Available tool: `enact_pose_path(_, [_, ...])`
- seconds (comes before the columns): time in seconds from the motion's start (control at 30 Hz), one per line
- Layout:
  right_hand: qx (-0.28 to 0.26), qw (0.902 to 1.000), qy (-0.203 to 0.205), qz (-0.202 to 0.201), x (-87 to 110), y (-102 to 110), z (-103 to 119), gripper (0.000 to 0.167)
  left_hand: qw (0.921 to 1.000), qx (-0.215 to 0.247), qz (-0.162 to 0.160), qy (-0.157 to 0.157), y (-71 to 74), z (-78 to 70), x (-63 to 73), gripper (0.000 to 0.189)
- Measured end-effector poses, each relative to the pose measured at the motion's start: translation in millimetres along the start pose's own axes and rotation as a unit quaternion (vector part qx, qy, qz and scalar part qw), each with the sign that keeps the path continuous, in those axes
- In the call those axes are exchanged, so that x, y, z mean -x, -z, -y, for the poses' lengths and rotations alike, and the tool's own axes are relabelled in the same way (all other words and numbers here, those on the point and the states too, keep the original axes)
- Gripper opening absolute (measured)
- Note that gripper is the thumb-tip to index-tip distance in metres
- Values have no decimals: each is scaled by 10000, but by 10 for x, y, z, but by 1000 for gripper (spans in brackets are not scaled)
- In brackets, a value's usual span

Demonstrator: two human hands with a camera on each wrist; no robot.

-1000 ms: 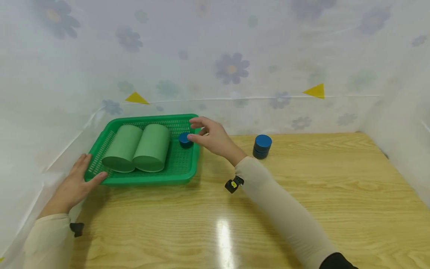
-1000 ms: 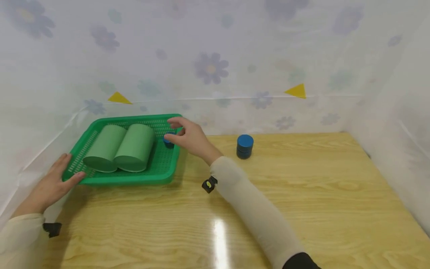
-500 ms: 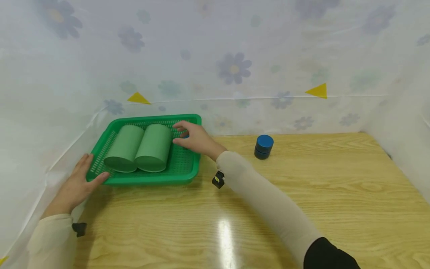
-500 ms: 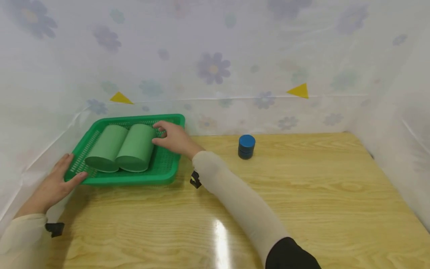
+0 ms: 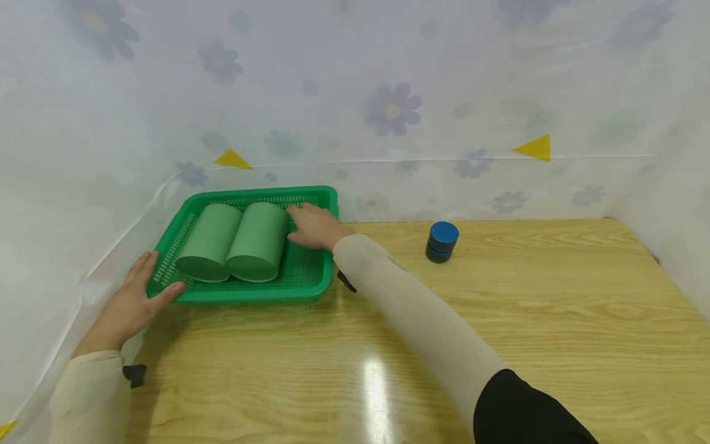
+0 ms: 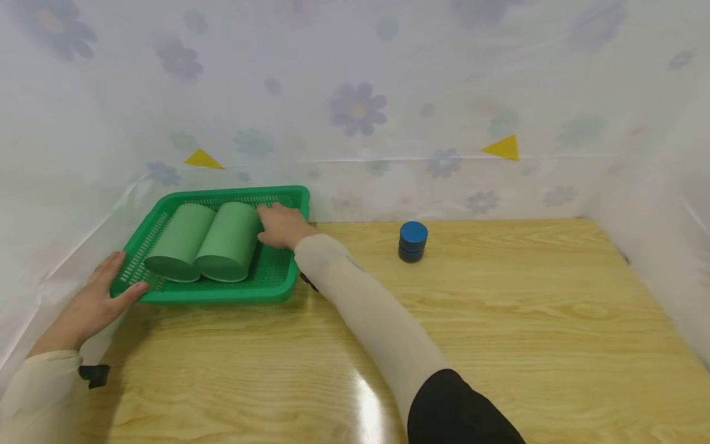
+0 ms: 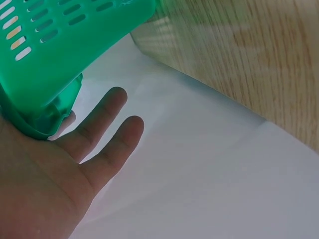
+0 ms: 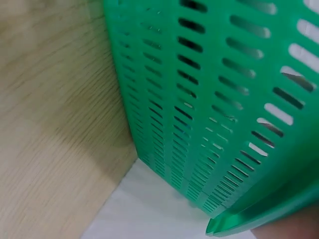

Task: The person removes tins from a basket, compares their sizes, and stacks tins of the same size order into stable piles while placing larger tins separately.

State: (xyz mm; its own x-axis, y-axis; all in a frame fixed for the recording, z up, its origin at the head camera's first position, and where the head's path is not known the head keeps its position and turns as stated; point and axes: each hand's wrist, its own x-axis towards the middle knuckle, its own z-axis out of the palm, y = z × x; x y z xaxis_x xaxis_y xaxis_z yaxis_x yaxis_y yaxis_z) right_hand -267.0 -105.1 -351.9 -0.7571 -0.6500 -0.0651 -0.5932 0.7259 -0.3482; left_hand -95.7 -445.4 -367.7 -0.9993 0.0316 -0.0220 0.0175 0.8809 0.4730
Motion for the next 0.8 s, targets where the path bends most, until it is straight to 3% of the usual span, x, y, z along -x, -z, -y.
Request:
enact_pose_path(0.3, [1108,9913,-121,700,-15,3,53,75,10000,8,4,10,-2,4,-2,92])
enact_pose_path(0.67, [508,9981,157,300,13,-34,5,62,10000,63,11,-15,-29,41,4,92])
enact_pose_path(0.8, [962,9940,68,510,35,-22,28,66,10000,52,-11,-20,-30,25,3,92])
